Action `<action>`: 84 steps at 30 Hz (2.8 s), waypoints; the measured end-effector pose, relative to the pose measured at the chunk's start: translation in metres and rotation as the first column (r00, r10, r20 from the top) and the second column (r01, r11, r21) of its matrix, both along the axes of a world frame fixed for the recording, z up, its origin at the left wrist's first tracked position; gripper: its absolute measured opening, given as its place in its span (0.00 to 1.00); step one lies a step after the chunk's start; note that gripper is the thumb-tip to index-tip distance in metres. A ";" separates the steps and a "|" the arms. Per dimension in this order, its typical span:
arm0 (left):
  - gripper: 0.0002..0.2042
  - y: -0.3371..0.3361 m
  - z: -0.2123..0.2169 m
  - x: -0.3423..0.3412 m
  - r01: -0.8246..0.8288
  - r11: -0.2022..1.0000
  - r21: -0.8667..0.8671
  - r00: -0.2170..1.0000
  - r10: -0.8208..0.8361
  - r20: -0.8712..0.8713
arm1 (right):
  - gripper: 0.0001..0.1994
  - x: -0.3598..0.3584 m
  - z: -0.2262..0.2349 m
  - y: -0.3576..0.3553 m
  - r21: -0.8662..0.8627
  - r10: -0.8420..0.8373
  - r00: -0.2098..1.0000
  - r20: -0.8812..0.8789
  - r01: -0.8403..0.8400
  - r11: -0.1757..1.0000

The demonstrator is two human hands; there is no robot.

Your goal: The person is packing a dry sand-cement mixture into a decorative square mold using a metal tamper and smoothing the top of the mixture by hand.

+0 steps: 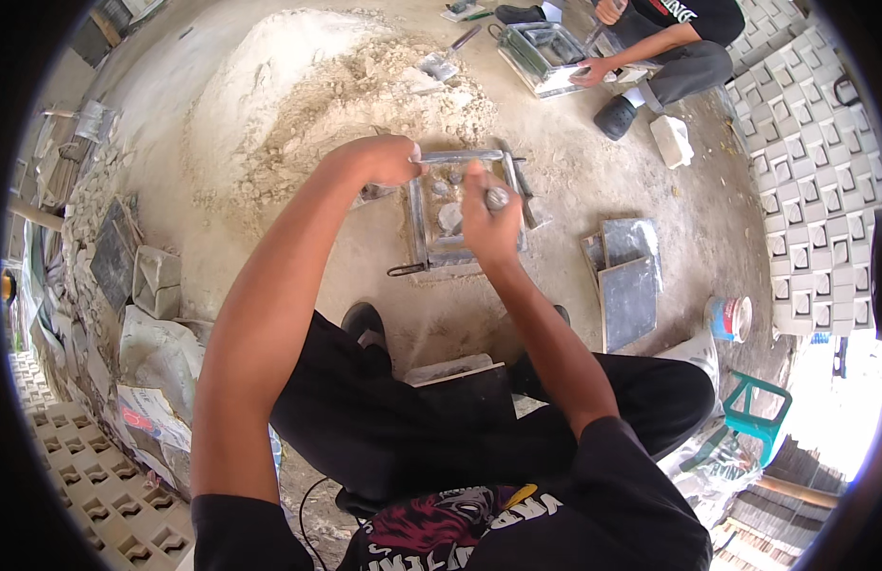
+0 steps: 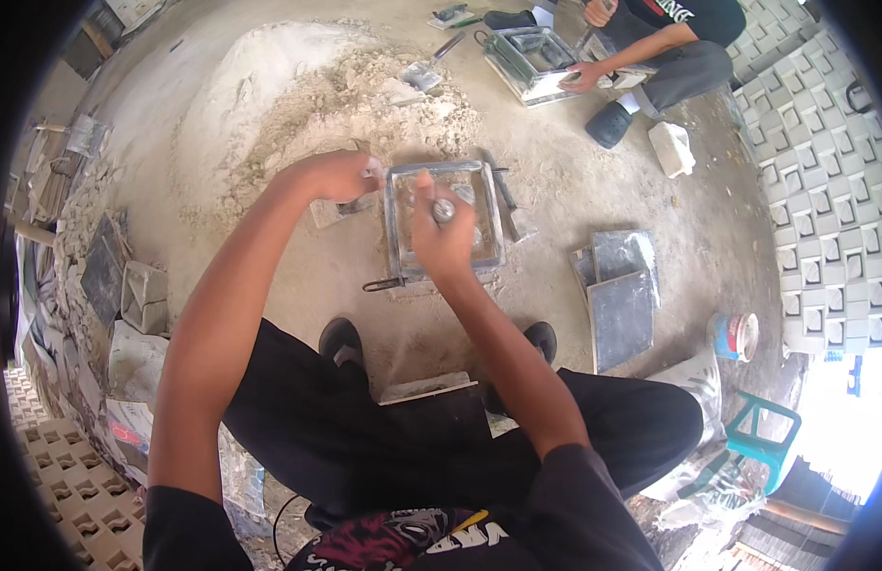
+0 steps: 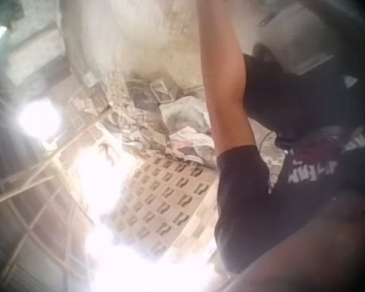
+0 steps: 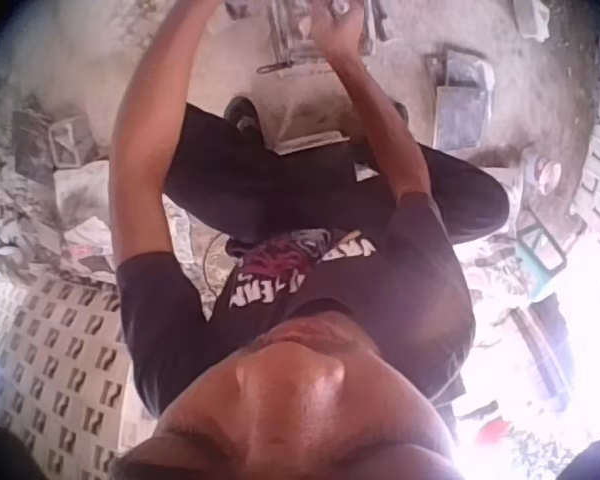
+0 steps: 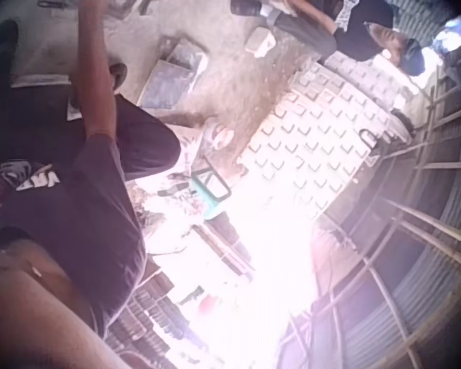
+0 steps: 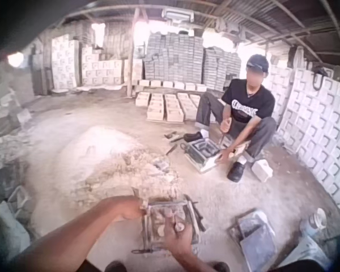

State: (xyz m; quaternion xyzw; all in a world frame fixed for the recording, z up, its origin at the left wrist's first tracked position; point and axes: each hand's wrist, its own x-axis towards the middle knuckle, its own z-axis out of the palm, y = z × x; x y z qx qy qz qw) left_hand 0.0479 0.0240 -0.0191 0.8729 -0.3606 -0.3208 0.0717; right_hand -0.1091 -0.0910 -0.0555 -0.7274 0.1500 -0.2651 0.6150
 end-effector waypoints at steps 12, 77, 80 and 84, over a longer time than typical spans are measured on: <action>0.19 -0.006 0.003 -0.009 -0.003 1.000 -0.023 1.000 0.002 -0.027 | 0.21 -0.009 -0.033 -0.037 -0.131 0.061 0.997 0.036 -0.056 0.990; 0.26 0.012 -0.019 0.027 -0.104 0.994 -0.030 0.995 0.104 0.000 | 0.27 0.127 -0.024 -0.073 -0.354 0.308 0.669 -0.676 -0.662 0.660; 0.26 0.024 -0.029 0.028 -0.136 0.989 -0.063 0.991 0.137 0.006 | 0.26 0.126 -0.018 -0.092 -0.413 0.325 0.725 -0.607 -0.638 0.650; 0.24 0.038 -0.045 0.030 -0.186 0.982 -0.038 0.982 0.186 -0.016 | 0.25 0.106 0.018 -0.103 -0.360 0.372 0.705 -0.604 -0.657 0.662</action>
